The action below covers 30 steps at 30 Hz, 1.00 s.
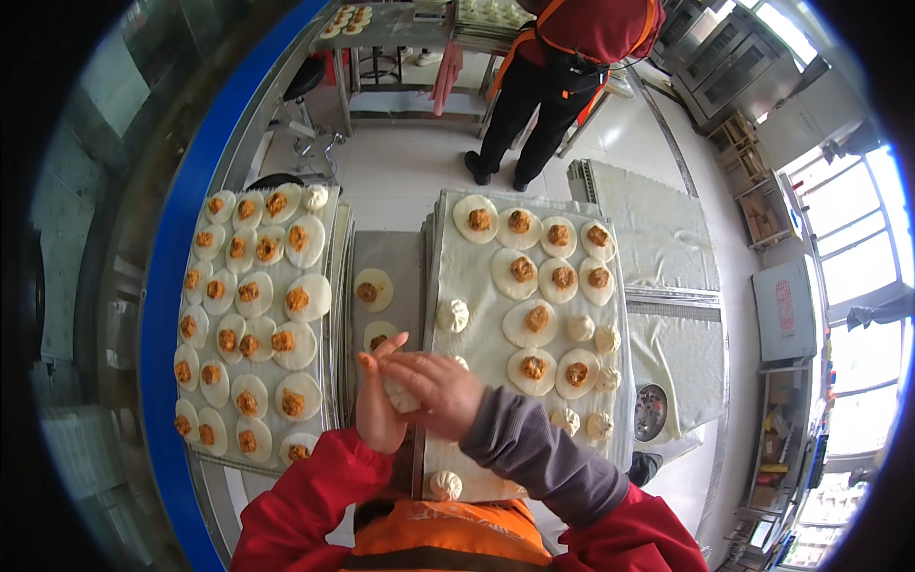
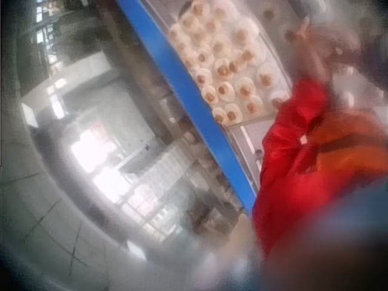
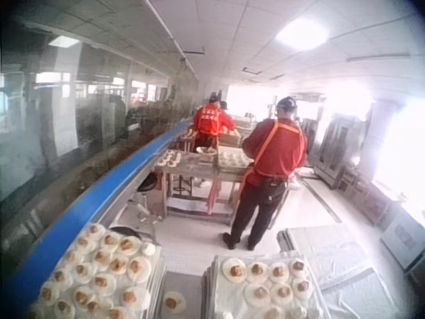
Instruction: The person repeatedly picks up filled dough rounds from a conveyor belt, pleats and seals them into buns by hand, and places the finished buns onto trays. The process continues with multiple units being assembled and arranged on trays throughout the clip.
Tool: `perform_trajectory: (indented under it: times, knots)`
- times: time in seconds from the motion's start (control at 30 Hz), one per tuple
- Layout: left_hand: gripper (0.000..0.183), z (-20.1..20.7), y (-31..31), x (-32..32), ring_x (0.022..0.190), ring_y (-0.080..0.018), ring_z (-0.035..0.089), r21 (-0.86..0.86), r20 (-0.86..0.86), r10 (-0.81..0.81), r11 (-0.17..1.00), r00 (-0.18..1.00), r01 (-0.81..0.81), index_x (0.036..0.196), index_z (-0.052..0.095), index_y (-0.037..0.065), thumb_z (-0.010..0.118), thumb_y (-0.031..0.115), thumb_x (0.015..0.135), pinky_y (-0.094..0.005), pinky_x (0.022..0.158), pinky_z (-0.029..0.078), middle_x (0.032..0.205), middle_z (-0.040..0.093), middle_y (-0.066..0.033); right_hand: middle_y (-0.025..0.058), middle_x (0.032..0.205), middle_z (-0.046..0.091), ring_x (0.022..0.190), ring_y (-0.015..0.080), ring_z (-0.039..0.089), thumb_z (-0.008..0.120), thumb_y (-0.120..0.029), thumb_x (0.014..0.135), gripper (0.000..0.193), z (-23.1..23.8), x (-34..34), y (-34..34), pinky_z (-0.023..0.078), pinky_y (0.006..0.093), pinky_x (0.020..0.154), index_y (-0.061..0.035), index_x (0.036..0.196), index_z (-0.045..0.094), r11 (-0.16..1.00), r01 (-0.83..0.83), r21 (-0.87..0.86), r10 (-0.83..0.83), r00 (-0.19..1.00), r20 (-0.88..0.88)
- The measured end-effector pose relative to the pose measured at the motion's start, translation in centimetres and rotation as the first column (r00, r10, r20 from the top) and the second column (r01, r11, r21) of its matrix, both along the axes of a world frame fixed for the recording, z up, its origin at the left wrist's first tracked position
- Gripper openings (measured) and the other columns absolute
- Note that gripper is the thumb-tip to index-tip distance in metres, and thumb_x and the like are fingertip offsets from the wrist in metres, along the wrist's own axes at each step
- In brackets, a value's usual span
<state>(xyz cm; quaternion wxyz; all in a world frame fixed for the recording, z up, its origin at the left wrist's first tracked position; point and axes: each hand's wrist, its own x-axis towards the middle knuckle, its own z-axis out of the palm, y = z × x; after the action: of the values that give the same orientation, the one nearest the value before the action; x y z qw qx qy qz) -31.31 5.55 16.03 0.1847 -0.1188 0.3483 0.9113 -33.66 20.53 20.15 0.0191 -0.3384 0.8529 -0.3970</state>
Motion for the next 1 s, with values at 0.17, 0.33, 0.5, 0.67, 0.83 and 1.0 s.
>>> perform_trajectory:
  times: [0.17, 0.33, 0.5, 0.67, 0.83, 1.0]
  knots:
    - [0.055, -3.6, 2.2, -9.2, 0.099, -0.0186, 0.061, -0.225, -0.020, -0.028, 0.974, 0.999, 0.023, 0.141, 0.040, 0.009, 0.041, 0.048, 0.103, -0.0338, 0.086, 0.050, 0.116, 0.059, -0.0057, 0.0101, 0.110, 0.065, 0.086, 0.0207, 0.060, 0.084, -0.014, 0.070, 0.065, -5.4, -8.7, 5.4, 0.052, 0.0327, 0.079, -0.0079, 0.129, 0.058, 0.934, 0.353, -0.063, -0.337, 0.923, 0.184]
    - [0.034, -7.9, 3.6, -19.3, 0.095, -0.0167, 0.063, -0.655, -0.173, -0.164, 0.755, 0.971, 0.011, 0.120, 0.057, 0.005, 0.061, 0.029, 0.097, -0.0310, 0.081, 0.053, 0.108, 0.065, -0.0064, 0.0142, 0.122, 0.060, 0.103, 0.0315, 0.063, 0.084, -0.019, 0.070, 0.066, -11.1, -15.4, 6.6, 0.051, 0.0391, 0.089, -0.0071, 0.128, 0.056, 0.856, 0.480, 0.194, -0.510, 0.845, 0.160]
    - [0.055, -8.9, 8.7, -26.7, 0.102, -0.0268, 0.063, -0.907, -0.396, -0.468, 0.337, 0.790, -0.255, 0.122, 0.057, 0.002, 0.078, 0.026, 0.078, -0.0374, 0.091, 0.050, 0.116, 0.064, -0.0157, 0.0146, 0.134, 0.054, 0.126, 0.0330, 0.050, 0.075, -0.027, 0.077, 0.064, -10.0, -15.3, 9.0, 0.043, 0.0412, 0.105, -0.0089, 0.134, 0.052, 0.850, 0.411, 0.330, -0.419, 0.907, -0.050]
    - [0.083, -7.1, 12.4, -28.1, 0.119, -0.0343, 0.051, -0.925, -0.153, -0.708, -0.142, 0.689, -0.351, 0.133, 0.046, 0.004, 0.082, 0.043, 0.069, -0.0432, 0.097, 0.045, 0.128, 0.055, -0.0151, 0.0059, 0.087, 0.072, 0.094, 0.0310, 0.065, 0.058, -0.011, 0.086, 0.021, -7.1, -21.1, 14.1, 0.051, 0.0432, 0.085, -0.0107, 0.104, 0.070, 0.691, 0.665, 0.284, -0.633, 0.746, -0.207]
    - [0.081, -6.8, 12.8, -29.1, 0.116, -0.0356, 0.052, -0.925, -0.115, -0.716, -0.175, 0.689, -0.337, 0.133, 0.048, 0.003, 0.083, 0.036, 0.067, -0.0424, 0.097, 0.046, 0.121, 0.055, -0.0184, 0.0040, 0.099, 0.072, 0.103, 0.0245, 0.061, 0.060, -0.021, 0.084, 0.023, -9.6, -26.3, 13.2, 0.041, 0.0429, 0.093, -0.0186, 0.104, 0.072, 0.430, 0.501, 0.751, -0.536, 0.811, -0.234]
    - [0.075, -7.9, 11.9, -29.7, 0.116, -0.0371, 0.051, -0.951, -0.181, -0.702, -0.054, 0.688, -0.306, 0.127, 0.053, 0.002, 0.083, 0.032, 0.065, -0.0430, 0.097, 0.045, 0.123, 0.052, -0.0188, 0.0049, 0.107, 0.072, 0.112, 0.0256, 0.061, 0.068, -0.029, 0.080, 0.029, -10.7, -28.4, 12.5, 0.041, 0.0425, 0.099, -0.0212, 0.107, 0.073, 0.446, 0.504, 0.740, -0.699, 0.712, -0.063]
